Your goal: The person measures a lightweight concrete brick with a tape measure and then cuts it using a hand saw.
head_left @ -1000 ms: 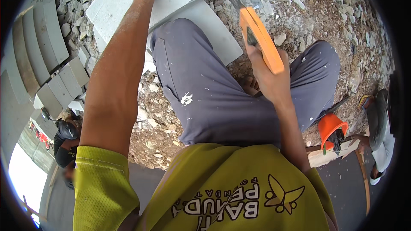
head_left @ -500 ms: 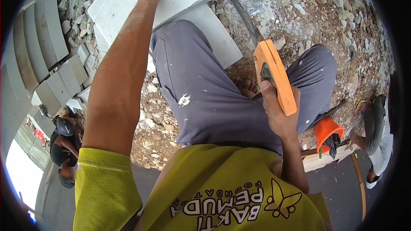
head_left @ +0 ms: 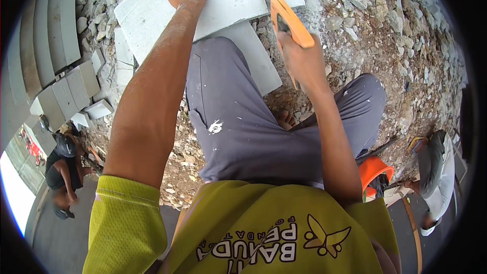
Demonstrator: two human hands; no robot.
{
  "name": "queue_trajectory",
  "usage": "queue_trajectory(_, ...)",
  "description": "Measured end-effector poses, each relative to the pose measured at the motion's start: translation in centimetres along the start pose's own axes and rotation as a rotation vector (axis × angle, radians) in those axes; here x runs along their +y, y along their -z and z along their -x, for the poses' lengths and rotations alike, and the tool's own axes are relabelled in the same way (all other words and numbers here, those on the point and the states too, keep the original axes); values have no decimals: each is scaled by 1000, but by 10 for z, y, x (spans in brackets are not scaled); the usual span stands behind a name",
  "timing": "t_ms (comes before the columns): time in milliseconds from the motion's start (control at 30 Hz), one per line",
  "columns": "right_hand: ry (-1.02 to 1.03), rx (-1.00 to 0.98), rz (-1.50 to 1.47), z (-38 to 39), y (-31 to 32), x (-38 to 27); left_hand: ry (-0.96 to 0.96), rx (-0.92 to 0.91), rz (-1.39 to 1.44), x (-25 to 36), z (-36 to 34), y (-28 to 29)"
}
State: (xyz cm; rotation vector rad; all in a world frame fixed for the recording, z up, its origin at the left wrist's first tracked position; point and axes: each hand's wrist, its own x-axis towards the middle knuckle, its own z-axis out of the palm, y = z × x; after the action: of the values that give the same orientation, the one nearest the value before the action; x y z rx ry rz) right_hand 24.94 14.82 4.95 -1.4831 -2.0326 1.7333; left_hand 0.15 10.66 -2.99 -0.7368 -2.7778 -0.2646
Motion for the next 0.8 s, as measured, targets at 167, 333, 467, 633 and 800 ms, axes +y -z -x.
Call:
queue_trajectory(167, 34, -107, -96, 45, 4, 4, 29, -53, -32, -26, 1, 2)
queue_trajectory(333, -19, -77, -94, 82, 29, -1, 3, 29, -38, -15, -3, 3)
queue_trajectory(467, -152, -67, 34, 1, 10, -13, 4, -37, 32, 9, 5, 2)
queue_trajectory(633, -50, -81, -56, 82, 44, -25, -38, -67, -82, -33, -3, -17)
queue_trajectory(800, -169, -14, -18, 58, 25, -38, -15, -156, -48, -7, -1, -13)
